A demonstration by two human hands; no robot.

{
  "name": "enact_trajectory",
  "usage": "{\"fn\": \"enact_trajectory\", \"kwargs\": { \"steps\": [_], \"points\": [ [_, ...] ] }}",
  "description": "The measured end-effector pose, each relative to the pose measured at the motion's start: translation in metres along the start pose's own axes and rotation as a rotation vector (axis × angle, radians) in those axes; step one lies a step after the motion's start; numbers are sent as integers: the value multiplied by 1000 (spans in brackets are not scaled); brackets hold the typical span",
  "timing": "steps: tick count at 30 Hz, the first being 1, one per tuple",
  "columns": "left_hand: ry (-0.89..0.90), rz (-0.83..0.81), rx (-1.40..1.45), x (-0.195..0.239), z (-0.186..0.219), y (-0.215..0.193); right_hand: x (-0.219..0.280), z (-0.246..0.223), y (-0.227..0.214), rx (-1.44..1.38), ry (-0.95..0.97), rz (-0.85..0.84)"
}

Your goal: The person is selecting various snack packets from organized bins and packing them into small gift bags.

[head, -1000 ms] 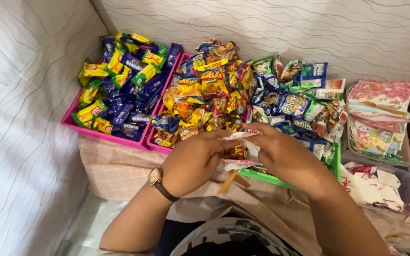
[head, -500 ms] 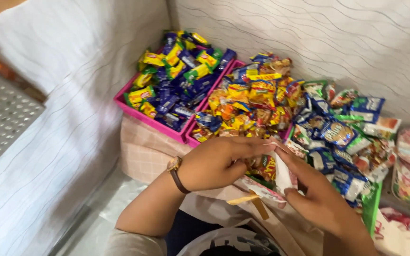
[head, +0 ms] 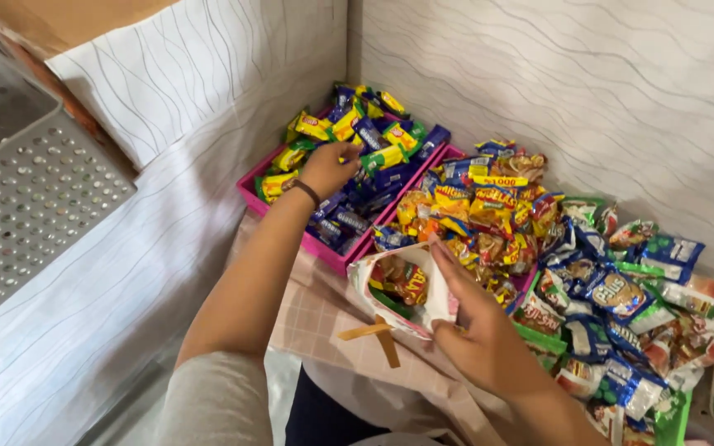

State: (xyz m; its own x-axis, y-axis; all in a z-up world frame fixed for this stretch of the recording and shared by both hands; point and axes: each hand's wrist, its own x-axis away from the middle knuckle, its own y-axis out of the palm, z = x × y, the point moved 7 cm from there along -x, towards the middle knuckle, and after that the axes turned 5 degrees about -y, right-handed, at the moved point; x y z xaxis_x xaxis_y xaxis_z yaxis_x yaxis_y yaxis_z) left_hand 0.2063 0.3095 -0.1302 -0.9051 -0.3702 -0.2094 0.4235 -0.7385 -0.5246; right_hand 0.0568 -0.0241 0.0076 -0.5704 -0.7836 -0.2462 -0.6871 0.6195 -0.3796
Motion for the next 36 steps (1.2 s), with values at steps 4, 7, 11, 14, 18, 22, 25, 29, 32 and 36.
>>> {"fn": "enact_trajectory", "kwargs": {
  "steps": [4,7,11,14,18,22,25,29,32,36],
  "points": [
    [-20,28,-139,-29,-40,45,-18,0,3,170,-47,31],
    [218,101,-234,-33,-41,72,-25,-1,5,192,-72,48],
    [269,34,-381,-43,-40,95,-31,2,4,220,-43,37],
    [174,-30,-490,-52,-42,100,-34,-1,5,210,-38,32],
    [103,-85,-624,-58,-40,96,-37,-3,6,187,1,33],
    [96,-104,-497,-52,-33,76,-35,7,4,178,3,42],
    [208,-15,-408,-42,-10,47,-32,5,2,187,-25,62],
    [222,65,-144,-14,50,-12,-28,7,-3,169,-3,82],
    [220,25,93,17,107,-50,-24,4,-6,157,-15,87],
    [348,-129,227,77,192,-83,-16,5,-8,90,2,115]
  ]
}}
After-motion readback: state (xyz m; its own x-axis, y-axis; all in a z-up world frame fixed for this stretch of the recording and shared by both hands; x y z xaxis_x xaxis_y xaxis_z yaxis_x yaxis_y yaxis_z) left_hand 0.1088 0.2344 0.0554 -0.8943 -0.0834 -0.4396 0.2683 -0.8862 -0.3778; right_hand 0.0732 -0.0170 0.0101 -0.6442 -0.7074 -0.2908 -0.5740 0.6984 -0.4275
